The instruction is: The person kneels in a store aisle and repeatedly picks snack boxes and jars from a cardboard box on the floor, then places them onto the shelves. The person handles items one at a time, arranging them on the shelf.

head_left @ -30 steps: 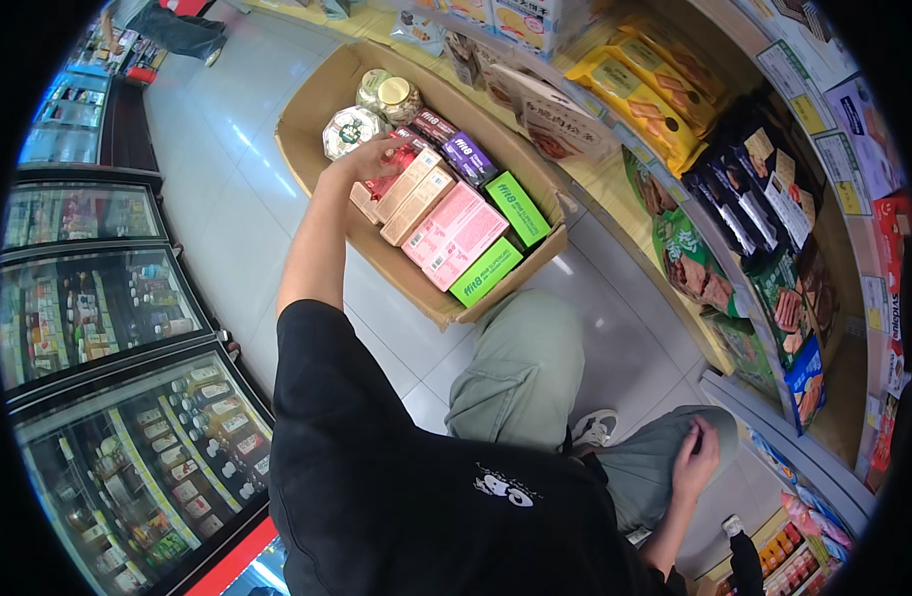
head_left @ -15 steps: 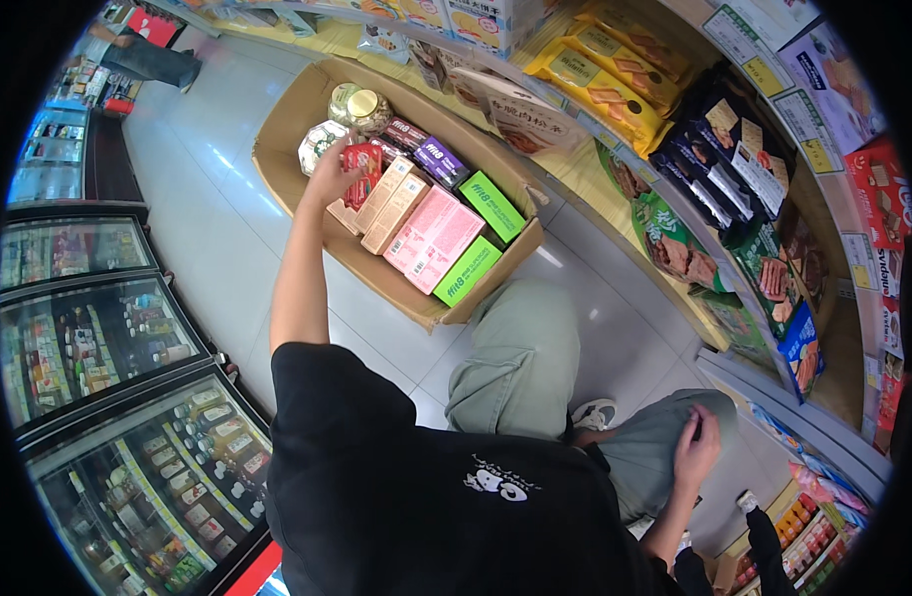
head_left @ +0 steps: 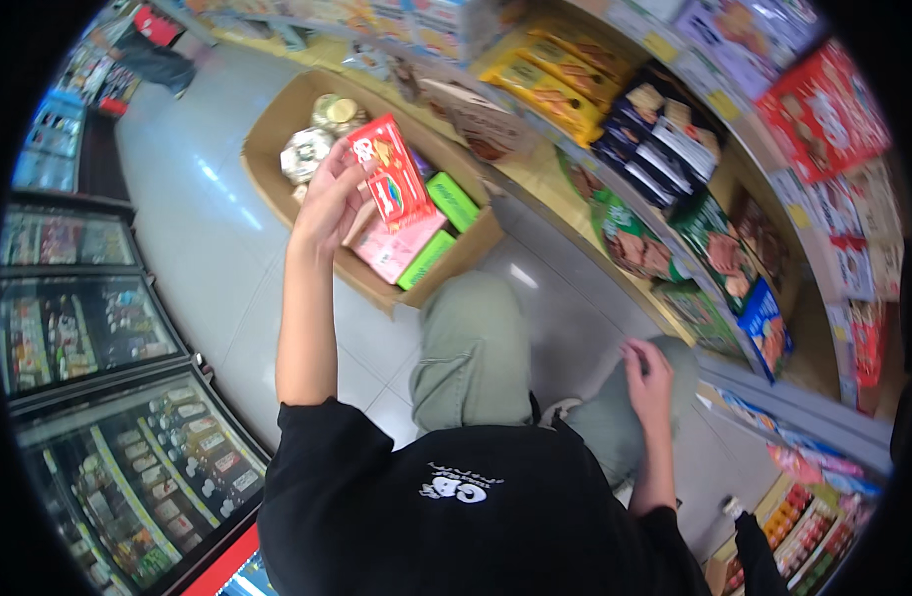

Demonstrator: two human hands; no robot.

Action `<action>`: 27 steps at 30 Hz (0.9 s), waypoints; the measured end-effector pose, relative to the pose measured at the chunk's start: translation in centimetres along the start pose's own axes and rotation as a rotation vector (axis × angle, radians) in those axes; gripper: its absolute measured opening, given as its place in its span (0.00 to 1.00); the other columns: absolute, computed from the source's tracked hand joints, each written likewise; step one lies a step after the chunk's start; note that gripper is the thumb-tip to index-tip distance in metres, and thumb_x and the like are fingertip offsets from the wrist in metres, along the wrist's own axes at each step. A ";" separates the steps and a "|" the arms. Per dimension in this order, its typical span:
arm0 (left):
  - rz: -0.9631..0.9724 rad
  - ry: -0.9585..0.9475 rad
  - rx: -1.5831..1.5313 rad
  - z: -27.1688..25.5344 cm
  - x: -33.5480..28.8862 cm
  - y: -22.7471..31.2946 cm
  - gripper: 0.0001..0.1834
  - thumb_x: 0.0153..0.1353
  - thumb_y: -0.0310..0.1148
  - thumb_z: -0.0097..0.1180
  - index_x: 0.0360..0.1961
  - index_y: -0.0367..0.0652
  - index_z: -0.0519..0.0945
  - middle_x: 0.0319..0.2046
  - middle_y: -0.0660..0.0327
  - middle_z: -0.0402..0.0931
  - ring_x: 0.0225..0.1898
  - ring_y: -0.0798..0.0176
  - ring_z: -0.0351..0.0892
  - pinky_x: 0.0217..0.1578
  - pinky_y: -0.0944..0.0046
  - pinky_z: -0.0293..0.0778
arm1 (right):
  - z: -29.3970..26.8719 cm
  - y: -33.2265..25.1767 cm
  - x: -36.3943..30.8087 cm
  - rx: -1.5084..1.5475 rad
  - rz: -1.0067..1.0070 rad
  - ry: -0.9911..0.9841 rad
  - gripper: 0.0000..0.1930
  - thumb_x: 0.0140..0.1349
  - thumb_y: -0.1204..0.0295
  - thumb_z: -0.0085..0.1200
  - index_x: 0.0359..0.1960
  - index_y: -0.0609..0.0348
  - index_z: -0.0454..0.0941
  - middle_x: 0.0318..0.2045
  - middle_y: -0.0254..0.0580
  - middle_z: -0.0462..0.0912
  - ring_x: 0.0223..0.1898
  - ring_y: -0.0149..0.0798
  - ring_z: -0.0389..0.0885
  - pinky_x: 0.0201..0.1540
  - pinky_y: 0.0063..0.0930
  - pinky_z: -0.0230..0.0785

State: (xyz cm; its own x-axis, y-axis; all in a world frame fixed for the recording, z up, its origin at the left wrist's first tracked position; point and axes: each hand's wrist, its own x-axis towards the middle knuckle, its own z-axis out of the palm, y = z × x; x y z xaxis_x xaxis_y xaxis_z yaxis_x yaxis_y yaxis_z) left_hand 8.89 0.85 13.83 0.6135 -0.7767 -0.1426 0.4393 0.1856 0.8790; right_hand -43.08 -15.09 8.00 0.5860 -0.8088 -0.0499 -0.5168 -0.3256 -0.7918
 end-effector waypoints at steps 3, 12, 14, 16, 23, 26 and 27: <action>-0.185 -0.180 -0.056 6.1 -1.5 -3.7 0.33 0.71 0.22 0.60 0.75 0.39 0.63 0.61 0.54 0.79 0.59 0.60 0.83 0.60 0.56 0.82 | 1.7 -1.4 1.6 0.484 0.155 -0.214 0.16 0.78 0.70 0.55 0.63 0.62 0.78 0.49 0.42 0.88 0.51 0.35 0.87 0.55 0.30 0.79; -0.429 -0.688 0.190 23.0 -4.9 -13.3 0.40 0.65 0.24 0.68 0.76 0.39 0.64 0.63 0.55 0.79 0.62 0.62 0.80 0.64 0.58 0.76 | 1.5 -5.0 2.3 1.138 0.318 -0.396 0.37 0.82 0.52 0.49 0.82 0.54 0.48 0.71 0.43 0.69 0.69 0.34 0.73 0.68 0.38 0.73; -0.405 -0.740 0.269 24.5 -5.6 -14.7 0.42 0.65 0.25 0.69 0.77 0.39 0.63 0.62 0.56 0.79 0.61 0.64 0.79 0.64 0.60 0.75 | 1.0 -4.5 1.5 1.113 0.274 -0.321 0.36 0.81 0.56 0.53 0.81 0.54 0.49 0.70 0.42 0.70 0.67 0.33 0.74 0.68 0.36 0.73; -0.396 -0.770 0.333 25.7 -6.1 -15.9 0.44 0.64 0.26 0.71 0.78 0.40 0.62 0.61 0.57 0.79 0.61 0.64 0.77 0.64 0.61 0.73 | 0.7 -3.6 1.0 1.090 0.250 -0.263 0.35 0.80 0.59 0.55 0.80 0.54 0.51 0.69 0.41 0.71 0.66 0.33 0.75 0.66 0.35 0.75; -0.370 -0.644 0.363 28.2 -8.2 -19.2 0.38 0.70 0.31 0.68 0.75 0.35 0.62 0.57 0.53 0.79 0.59 0.63 0.77 0.63 0.60 0.75 | 0.0 -0.6 -0.8 1.184 0.311 -0.067 0.33 0.79 0.62 0.57 0.78 0.56 0.56 0.66 0.40 0.74 0.65 0.32 0.77 0.64 0.34 0.77; -0.415 -0.653 0.334 29.2 -9.0 -20.1 0.30 0.75 0.30 0.61 0.73 0.34 0.66 0.56 0.54 0.80 0.58 0.64 0.79 0.61 0.61 0.76 | -0.1 0.5 -1.0 1.192 0.311 0.032 0.34 0.79 0.61 0.58 0.78 0.57 0.55 0.67 0.41 0.73 0.66 0.33 0.76 0.65 0.34 0.76; -0.384 -0.674 0.357 29.7 -9.2 -20.3 0.29 0.75 0.30 0.61 0.72 0.34 0.67 0.56 0.54 0.80 0.58 0.64 0.79 0.60 0.62 0.76 | -0.2 0.9 -1.1 1.195 0.298 0.058 0.34 0.79 0.61 0.57 0.78 0.57 0.55 0.67 0.42 0.73 0.66 0.33 0.75 0.65 0.34 0.76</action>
State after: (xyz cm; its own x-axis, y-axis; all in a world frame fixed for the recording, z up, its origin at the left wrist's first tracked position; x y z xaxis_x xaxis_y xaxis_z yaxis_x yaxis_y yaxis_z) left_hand -25.19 -13.64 10.87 -0.1072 -0.9602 -0.2580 0.2341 -0.2766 0.9320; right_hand -44.25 -14.58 7.46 0.4987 -0.8053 -0.3206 0.2880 0.5028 -0.8150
